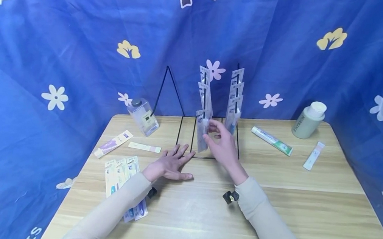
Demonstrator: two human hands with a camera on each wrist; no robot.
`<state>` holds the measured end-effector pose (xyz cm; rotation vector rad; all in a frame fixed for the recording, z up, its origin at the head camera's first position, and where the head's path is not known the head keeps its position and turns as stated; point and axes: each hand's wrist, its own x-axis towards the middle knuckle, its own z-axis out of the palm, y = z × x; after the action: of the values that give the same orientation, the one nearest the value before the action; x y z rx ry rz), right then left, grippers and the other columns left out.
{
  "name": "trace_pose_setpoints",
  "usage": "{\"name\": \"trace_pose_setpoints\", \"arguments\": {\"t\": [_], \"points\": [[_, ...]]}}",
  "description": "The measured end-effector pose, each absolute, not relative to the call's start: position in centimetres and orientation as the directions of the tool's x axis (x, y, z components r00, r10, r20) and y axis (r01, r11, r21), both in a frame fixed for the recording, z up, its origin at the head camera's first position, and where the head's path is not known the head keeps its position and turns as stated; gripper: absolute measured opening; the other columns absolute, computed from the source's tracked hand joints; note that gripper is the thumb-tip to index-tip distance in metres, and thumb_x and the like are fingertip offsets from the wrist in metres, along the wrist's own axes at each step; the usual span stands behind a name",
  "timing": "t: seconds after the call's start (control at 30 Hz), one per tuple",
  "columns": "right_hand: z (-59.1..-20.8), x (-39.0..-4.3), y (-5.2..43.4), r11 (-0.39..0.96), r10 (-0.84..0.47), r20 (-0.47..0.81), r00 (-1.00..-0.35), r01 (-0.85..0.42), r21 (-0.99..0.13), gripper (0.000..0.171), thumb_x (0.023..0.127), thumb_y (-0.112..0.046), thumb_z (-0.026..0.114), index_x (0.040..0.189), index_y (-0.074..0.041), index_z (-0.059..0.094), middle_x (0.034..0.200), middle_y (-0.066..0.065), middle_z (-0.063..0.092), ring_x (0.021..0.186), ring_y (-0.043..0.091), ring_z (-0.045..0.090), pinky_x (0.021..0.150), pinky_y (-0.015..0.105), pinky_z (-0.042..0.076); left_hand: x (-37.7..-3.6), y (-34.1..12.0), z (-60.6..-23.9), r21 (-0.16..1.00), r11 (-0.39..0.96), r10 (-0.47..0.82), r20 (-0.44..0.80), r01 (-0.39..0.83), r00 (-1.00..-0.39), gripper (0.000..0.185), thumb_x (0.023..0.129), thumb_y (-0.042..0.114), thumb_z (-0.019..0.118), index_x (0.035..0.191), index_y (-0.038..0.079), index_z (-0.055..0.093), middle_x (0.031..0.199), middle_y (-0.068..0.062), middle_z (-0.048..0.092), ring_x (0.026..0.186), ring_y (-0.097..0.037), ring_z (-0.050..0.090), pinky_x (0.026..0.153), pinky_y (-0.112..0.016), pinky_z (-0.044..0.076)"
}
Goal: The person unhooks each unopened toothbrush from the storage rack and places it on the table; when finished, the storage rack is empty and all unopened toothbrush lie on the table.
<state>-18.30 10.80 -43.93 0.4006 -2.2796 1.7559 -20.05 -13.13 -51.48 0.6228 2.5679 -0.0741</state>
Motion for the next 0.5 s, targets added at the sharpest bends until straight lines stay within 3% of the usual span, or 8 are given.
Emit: {"name": "trace_pose_setpoints", "arguments": {"t": [0.1,0.2,0.33,0.5], "points": [[-43.8,-18.4,10.6,0.243,-0.052,0.331,-0.942,-0.334,-0.911,0.026,0.092,-0.008,0.072,0.117,-0.002,0.069,0.103,0.017,0.074,0.089,0.027,0.068,0.074,0.023,0.054,-20.1,-13.1,-51.4,0.066,0.894,0.418,-0.476,0.442,-0.774,0.099,0.085,0.087,0.043,0.163,0.041,0.001,0.171,0.001,-0.017,0.159,-0.036,-0.008,0.123,-0.069,0.012],[-43.9,-18.1,10.6,0.25,-0.038,0.329,-0.944,-0.328,-0.911,0.012,0.091,-0.007,0.073,0.102,-0.002,0.073,0.093,0.016,0.074,0.077,0.02,0.063,0.065,0.021,0.051,-19.6,-12.9,-50.3,0.054,0.891,0.42,-0.474,0.45,-0.774,0.098,0.086,0.086,0.042,0.163,0.039,0.003,0.172,-0.001,-0.014,0.159,-0.037,-0.005,0.123,-0.069,0.014],[-43.7,-17.2,10.9,0.275,-0.024,0.346,-0.938,-0.339,-0.9,0.008,0.09,-0.004,0.072,0.098,-0.001,0.073,0.092,0.016,0.073,0.078,0.012,0.062,0.067,0.02,0.05,-19.3,-12.8,-49.9,0.044,0.888,0.424,-0.466,0.458,-0.776,0.098,0.087,0.087,0.04,0.163,0.039,0.003,0.172,-0.001,-0.012,0.159,-0.036,-0.003,0.123,-0.068,0.015],[-43.1,-15.3,12.1,0.332,-0.037,0.318,-0.947,-0.312,-0.89,0.009,0.091,-0.005,0.072,0.1,-0.003,0.073,0.093,0.012,0.074,0.08,0.011,0.062,0.069,0.022,0.052,-19.4,-12.9,-49.9,0.064,0.89,0.426,-0.469,0.451,-0.774,0.098,0.086,0.086,0.042,0.163,0.039,0.003,0.172,-0.001,-0.012,0.159,-0.036,-0.004,0.123,-0.068,0.014]]}}
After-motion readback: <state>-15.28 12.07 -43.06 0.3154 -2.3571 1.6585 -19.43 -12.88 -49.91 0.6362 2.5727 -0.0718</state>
